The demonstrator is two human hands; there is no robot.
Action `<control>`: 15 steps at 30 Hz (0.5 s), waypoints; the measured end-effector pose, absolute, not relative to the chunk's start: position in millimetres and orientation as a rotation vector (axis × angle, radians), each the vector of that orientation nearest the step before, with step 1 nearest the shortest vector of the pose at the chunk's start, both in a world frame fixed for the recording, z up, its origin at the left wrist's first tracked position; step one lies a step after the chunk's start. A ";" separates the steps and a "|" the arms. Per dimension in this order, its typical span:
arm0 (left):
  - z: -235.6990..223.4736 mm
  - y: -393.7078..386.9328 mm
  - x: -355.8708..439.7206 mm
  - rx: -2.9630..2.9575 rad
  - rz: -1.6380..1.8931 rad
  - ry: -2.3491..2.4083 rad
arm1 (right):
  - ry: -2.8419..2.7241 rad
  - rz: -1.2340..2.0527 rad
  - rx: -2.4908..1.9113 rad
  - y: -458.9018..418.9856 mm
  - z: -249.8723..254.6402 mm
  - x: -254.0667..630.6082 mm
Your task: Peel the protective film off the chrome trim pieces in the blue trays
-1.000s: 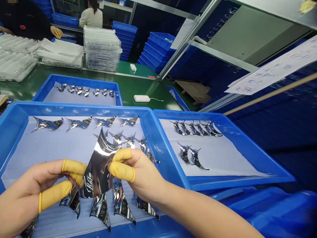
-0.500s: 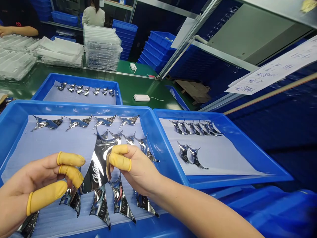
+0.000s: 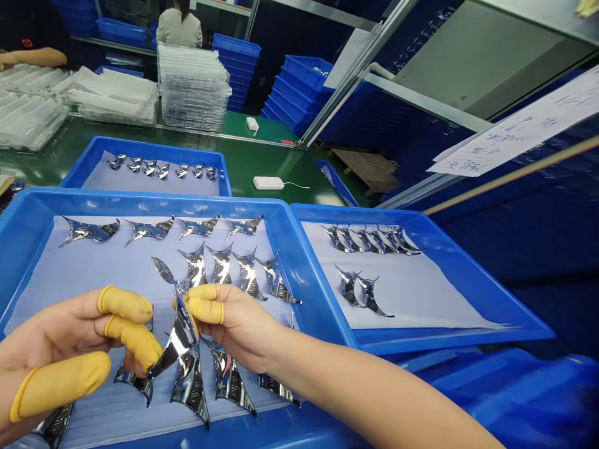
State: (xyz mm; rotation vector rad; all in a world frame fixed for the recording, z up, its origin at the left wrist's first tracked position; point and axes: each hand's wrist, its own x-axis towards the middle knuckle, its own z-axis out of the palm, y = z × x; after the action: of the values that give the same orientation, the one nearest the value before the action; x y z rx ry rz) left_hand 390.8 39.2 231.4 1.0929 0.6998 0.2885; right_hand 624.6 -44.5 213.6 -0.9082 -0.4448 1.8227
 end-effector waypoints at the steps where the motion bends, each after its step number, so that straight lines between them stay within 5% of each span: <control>1: 233.5 37.6 390.6 1.054 0.281 0.702 | -0.488 1.795 -0.900 -44.9 216.0 626.6; 15: 255.2 27.3 409.1 1.167 0.101 0.810 | -0.699 1.675 -0.769 -52.8 237.7 633.5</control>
State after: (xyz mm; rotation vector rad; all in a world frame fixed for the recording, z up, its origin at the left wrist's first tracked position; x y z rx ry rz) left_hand 409.1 27.3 255.2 1.1667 0.8103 0.1011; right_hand 633.5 -52.8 237.7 -0.7689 -0.6987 1.6749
